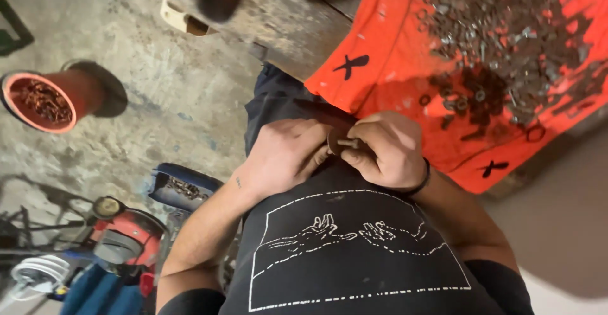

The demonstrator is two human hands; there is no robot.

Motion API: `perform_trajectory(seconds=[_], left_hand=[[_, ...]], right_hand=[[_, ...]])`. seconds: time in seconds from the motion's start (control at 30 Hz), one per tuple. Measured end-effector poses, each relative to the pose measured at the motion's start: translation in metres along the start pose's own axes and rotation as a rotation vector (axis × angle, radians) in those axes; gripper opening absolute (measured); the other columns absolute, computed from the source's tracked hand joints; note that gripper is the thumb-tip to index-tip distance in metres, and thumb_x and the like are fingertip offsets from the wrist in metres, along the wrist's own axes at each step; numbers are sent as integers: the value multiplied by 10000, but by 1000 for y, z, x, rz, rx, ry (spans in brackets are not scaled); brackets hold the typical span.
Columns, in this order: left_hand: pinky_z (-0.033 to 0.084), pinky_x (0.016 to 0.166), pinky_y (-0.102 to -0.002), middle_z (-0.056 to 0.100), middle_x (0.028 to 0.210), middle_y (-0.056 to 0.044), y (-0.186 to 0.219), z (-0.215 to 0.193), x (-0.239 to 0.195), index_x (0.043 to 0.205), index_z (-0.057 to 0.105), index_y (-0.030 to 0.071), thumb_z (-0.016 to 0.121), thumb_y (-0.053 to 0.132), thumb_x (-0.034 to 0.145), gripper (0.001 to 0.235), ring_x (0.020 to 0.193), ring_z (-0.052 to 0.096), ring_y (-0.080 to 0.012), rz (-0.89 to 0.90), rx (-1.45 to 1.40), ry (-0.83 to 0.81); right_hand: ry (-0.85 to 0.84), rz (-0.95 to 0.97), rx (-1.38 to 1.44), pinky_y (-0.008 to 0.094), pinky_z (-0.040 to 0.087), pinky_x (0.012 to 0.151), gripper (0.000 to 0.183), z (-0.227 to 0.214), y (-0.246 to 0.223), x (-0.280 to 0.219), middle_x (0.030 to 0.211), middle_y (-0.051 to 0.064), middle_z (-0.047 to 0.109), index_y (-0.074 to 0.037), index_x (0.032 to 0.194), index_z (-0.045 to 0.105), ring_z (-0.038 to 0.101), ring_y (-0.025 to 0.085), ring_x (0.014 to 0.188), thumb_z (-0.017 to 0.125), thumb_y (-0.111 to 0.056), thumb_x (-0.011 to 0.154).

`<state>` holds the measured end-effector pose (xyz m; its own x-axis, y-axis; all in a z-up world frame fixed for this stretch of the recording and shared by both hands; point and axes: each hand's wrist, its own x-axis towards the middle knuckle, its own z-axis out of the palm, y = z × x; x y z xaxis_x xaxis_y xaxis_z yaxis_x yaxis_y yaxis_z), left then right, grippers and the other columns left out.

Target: Cleaning rust off bolts and nuts using a bench grinder with a wire wheel and sorting them on a workbench.

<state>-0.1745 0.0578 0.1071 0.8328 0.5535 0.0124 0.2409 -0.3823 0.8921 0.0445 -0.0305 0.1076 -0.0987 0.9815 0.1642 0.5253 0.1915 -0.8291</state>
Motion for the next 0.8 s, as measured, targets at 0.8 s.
perform_trajectory(seconds=[0.8], left_hand=[[552, 888, -330, 743, 1016, -70, -115, -8, -52, 1060, 742, 43, 821, 125, 913, 187, 956, 689, -218, -348, -551, 543]], right_hand=[[-189, 151, 193, 359, 539, 814, 428, 119, 27, 84, 1102, 118, 650, -3, 1167, 595, 661, 231, 943, 833, -233, 895]])
